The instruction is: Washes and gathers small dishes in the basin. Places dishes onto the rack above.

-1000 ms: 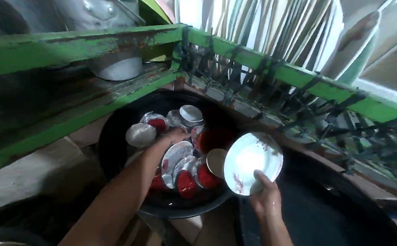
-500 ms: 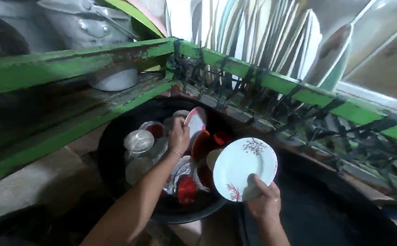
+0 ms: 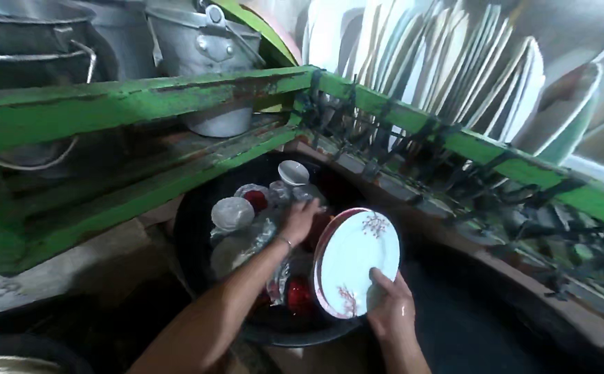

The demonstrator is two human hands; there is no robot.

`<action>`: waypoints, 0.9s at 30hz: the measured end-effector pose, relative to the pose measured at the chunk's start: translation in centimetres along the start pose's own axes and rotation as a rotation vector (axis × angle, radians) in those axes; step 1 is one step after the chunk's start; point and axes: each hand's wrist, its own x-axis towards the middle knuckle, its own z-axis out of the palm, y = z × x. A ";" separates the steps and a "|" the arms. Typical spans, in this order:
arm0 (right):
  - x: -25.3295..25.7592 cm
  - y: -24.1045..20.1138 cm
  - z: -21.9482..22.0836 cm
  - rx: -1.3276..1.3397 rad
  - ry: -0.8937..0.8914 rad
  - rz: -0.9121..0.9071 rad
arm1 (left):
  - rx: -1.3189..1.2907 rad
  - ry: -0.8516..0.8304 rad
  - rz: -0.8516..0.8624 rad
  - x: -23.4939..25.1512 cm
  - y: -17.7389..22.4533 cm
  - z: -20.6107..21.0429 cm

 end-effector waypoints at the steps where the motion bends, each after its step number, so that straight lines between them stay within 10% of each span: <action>1: -0.7 -0.1 -0.2 0.003 0.055 0.019 | 0.115 0.011 -0.065 2.1 -1.3 -1.1; 7: -4.0 -0.4 -1.3 0.124 0.210 0.108 | 0.480 0.015 -0.430 8.6 -4.2 -2.4; 27: -5.6 -0.2 -1.4 0.168 0.133 0.094 | 0.453 0.122 -0.394 16.5 -8.1 2.4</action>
